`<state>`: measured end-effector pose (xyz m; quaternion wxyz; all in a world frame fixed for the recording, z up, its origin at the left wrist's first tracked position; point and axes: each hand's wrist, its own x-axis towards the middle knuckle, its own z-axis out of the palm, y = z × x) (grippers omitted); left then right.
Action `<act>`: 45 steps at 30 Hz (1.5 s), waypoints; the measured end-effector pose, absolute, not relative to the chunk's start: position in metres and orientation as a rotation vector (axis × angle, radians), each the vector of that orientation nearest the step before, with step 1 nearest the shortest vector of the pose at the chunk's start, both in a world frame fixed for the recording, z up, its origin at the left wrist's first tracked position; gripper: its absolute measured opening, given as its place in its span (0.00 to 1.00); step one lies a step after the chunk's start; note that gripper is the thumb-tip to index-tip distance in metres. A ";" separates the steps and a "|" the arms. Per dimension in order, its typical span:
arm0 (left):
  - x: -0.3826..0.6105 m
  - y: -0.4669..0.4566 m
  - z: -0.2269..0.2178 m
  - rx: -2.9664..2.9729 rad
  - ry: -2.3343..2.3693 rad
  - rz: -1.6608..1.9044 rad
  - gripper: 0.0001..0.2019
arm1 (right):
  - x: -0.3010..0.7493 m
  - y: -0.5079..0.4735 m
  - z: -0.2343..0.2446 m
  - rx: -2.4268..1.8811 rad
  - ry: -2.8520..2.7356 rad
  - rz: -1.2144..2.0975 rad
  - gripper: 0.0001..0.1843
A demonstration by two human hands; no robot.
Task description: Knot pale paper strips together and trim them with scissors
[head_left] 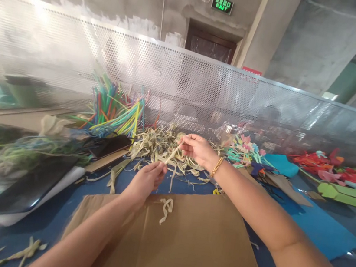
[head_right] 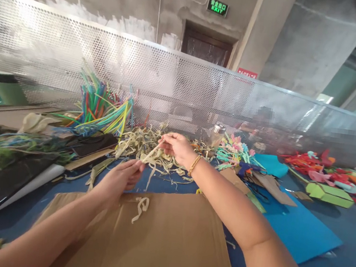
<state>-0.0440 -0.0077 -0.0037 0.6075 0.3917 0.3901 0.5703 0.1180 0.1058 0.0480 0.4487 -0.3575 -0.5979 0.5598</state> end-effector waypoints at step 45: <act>-0.017 0.017 0.032 1.003 0.952 1.165 0.10 | 0.144 0.077 0.093 -0.886 -2.638 -0.012 0.06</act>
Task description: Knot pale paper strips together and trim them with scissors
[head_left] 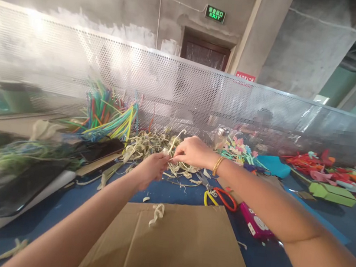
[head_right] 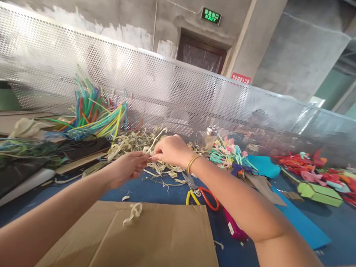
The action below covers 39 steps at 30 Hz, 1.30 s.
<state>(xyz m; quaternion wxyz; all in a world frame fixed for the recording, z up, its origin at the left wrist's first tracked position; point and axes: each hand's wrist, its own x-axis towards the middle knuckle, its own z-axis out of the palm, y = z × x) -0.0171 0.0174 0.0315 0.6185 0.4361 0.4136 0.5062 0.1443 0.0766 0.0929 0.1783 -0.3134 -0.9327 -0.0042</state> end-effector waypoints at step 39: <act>-0.053 0.032 -0.010 0.428 0.830 1.614 0.02 | 0.167 0.142 0.015 -1.723 -2.357 0.212 0.09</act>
